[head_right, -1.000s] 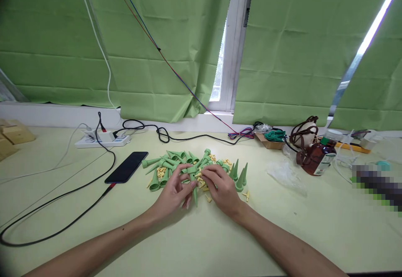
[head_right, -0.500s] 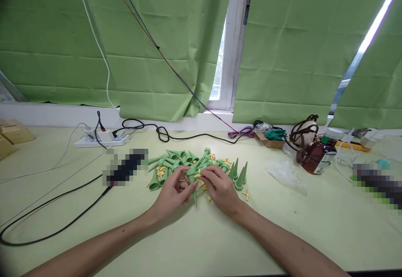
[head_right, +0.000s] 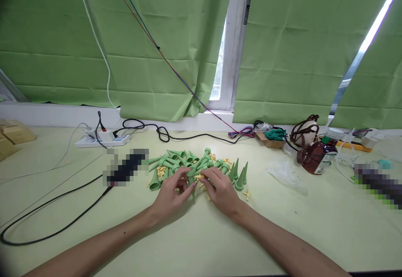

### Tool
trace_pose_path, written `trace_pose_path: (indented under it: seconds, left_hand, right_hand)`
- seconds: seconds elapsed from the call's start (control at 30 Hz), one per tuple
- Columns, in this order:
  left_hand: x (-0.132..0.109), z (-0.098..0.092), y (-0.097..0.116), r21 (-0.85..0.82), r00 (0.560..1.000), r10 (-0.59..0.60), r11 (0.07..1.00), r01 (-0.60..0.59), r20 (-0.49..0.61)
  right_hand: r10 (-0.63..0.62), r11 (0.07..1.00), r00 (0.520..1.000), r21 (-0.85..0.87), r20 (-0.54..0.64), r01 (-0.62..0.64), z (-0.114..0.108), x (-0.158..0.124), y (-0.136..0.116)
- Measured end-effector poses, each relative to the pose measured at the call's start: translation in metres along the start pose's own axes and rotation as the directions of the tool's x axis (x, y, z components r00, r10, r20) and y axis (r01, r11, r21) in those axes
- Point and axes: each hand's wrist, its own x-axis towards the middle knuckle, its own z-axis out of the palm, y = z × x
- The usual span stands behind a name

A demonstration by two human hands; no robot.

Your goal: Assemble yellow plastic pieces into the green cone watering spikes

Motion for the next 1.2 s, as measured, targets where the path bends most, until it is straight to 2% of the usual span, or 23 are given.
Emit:
trace_pose_path:
  seconds: [0.37, 0.7, 1.0, 1.2]
  left_hand:
    - [-0.002, -0.0003, -0.005, 0.114, 0.996, 0.085, 0.99, -0.084, -0.003]
    - [-0.0034, 0.0007, -0.0074, 0.183, 0.988, 0.157, 0.971, -0.153, -0.009]
    - [-0.0045, 0.0021, -0.0069, 0.165, 0.987, 0.156, 0.975, -0.15, -0.024]
    - [-0.0054, 0.0022, -0.0076, 0.18, 0.987, 0.16, 0.971, -0.158, 0.002]
  right_hand:
    - [-0.033, 0.999, 0.999, -0.027, 0.009, 0.033, 0.0005, 0.0004, -0.0032]
    - [-0.015, 0.998, 0.998, -0.057, 0.054, 0.018, -0.0004, 0.0009, -0.0043]
    - [0.016, 0.995, 0.993, -0.105, 0.119, -0.003, -0.0008, 0.0011, -0.0032]
    - [0.03, 0.99, 0.991, -0.139, 0.129, -0.012, 0.0003, 0.0015, -0.0049]
